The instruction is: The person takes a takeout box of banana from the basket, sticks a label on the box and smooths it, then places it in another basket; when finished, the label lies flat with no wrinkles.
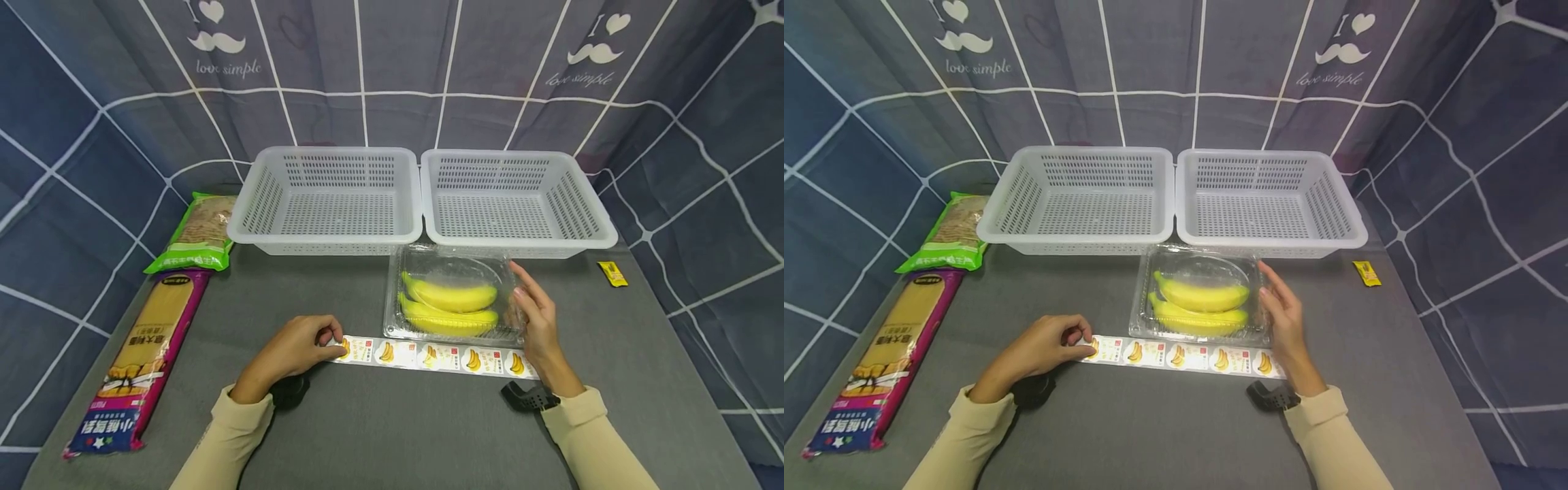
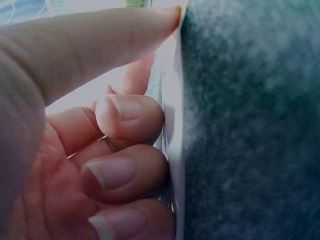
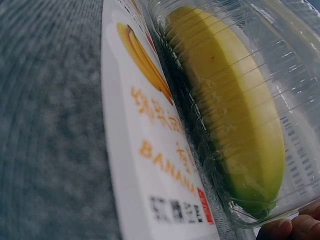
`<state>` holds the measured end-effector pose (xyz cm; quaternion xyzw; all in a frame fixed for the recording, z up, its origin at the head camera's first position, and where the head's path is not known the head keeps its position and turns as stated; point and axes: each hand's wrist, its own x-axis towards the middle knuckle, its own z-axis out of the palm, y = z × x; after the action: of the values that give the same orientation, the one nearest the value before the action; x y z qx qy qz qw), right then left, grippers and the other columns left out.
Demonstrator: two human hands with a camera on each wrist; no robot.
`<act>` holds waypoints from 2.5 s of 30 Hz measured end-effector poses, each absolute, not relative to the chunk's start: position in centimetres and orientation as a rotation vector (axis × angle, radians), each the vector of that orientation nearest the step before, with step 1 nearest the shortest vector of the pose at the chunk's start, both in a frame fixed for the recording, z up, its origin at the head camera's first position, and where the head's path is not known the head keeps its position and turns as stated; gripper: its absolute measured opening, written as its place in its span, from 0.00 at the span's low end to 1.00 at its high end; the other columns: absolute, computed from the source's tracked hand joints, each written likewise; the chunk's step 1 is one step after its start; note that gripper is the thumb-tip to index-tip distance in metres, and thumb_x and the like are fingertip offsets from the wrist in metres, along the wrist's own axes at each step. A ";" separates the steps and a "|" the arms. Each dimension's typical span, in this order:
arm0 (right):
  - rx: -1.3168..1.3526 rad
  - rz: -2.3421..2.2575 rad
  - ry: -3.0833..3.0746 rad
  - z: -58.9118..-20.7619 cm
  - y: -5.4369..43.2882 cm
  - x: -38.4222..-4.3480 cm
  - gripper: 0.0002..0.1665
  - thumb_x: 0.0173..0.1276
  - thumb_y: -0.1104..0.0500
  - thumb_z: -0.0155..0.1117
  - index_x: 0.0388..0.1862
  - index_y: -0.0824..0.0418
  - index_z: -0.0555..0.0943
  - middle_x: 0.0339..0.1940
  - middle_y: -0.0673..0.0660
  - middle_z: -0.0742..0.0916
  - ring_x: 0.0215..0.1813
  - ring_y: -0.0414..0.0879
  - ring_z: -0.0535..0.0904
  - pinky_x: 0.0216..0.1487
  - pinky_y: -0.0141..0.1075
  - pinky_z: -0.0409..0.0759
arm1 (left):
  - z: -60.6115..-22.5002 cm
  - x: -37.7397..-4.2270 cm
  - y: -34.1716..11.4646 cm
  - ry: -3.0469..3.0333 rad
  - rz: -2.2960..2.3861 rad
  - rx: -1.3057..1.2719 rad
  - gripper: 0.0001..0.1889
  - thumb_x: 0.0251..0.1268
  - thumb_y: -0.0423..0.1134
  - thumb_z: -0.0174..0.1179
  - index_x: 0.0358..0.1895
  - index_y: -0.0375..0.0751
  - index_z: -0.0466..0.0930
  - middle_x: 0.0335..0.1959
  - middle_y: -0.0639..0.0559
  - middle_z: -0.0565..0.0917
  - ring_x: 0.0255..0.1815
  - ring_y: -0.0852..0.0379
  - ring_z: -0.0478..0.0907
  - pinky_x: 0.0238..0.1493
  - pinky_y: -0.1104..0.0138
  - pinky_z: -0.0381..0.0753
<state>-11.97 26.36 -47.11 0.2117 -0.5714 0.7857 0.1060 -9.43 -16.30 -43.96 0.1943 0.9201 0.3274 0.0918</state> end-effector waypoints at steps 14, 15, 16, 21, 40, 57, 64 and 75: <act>0.628 2.313 -1.685 -47.3 26.3 -11.7 0.28 0.83 0.68 0.43 0.77 0.79 0.57 0.16 0.52 0.66 0.14 0.44 0.55 0.17 0.40 0.57 | -44.2 -9.2 -16.4 2.736 0.980 0.562 0.11 0.60 0.43 0.75 0.32 0.50 0.80 0.21 0.62 0.67 0.20 0.67 0.62 0.27 0.70 0.64; 0.628 2.308 -1.686 -47.3 26.3 -11.7 0.28 0.83 0.68 0.43 0.76 0.79 0.57 0.16 0.52 0.66 0.15 0.44 0.55 0.17 0.40 0.57 | -44.3 -9.2 -16.4 2.736 0.985 0.566 0.11 0.60 0.43 0.75 0.32 0.50 0.80 0.21 0.62 0.67 0.20 0.67 0.62 0.27 0.70 0.64; 0.624 2.302 -1.690 -47.3 26.3 -11.7 0.28 0.82 0.68 0.43 0.76 0.79 0.58 0.16 0.52 0.66 0.14 0.44 0.56 0.17 0.40 0.57 | -44.3 -9.2 -16.4 2.737 0.992 0.575 0.11 0.61 0.42 0.75 0.32 0.50 0.79 0.21 0.62 0.67 0.20 0.67 0.62 0.27 0.70 0.64; 0.616 2.283 -1.692 -47.2 26.3 -11.9 0.28 0.82 0.68 0.44 0.76 0.79 0.58 0.17 0.52 0.67 0.15 0.44 0.56 0.18 0.40 0.57 | -44.2 -9.5 -16.5 2.716 1.027 0.559 0.09 0.65 0.38 0.70 0.32 0.50 0.78 0.22 0.61 0.68 0.21 0.66 0.64 0.27 0.69 0.65; 0.641 2.301 -1.654 -47.3 26.4 -11.9 0.28 0.82 0.70 0.43 0.76 0.80 0.57 0.17 0.51 0.67 0.16 0.43 0.56 0.18 0.39 0.57 | -44.3 -9.9 -16.8 2.690 1.132 0.461 0.06 0.62 0.33 0.65 0.31 0.48 0.78 0.21 0.60 0.68 0.21 0.65 0.64 0.25 0.70 0.64; 0.620 2.265 -1.694 -47.1 26.1 -11.8 0.28 0.81 0.69 0.46 0.76 0.78 0.60 0.19 0.51 0.70 0.15 0.43 0.59 0.17 0.37 0.63 | -41.4 -9.6 -17.0 2.533 1.395 0.368 0.05 0.66 0.34 0.67 0.39 0.41 0.80 0.14 0.59 0.59 0.14 0.64 0.54 0.17 0.70 0.57; 0.527 2.231 -1.760 -47.2 26.1 -11.7 0.28 0.81 0.66 0.50 0.76 0.75 0.63 0.19 0.50 0.71 0.16 0.40 0.61 0.18 0.34 0.64 | -38.8 -9.6 -15.8 2.536 1.407 0.489 0.05 0.69 0.38 0.66 0.40 0.44 0.80 0.14 0.58 0.58 0.14 0.64 0.53 0.17 0.68 0.58; 0.423 2.191 -1.865 -47.2 26.3 -11.4 0.29 0.82 0.62 0.52 0.77 0.68 0.65 0.19 0.50 0.71 0.17 0.39 0.62 0.20 0.31 0.67 | -35.2 -11.3 -12.8 2.520 1.386 0.629 0.03 0.71 0.40 0.64 0.41 0.51 0.79 0.13 0.59 0.56 0.13 0.61 0.51 0.17 0.68 0.56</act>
<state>-11.37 26.26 -47.15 0.1445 -0.6369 0.7482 0.1166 -11.35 -12.76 -35.16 0.2125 0.8518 0.4685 0.0986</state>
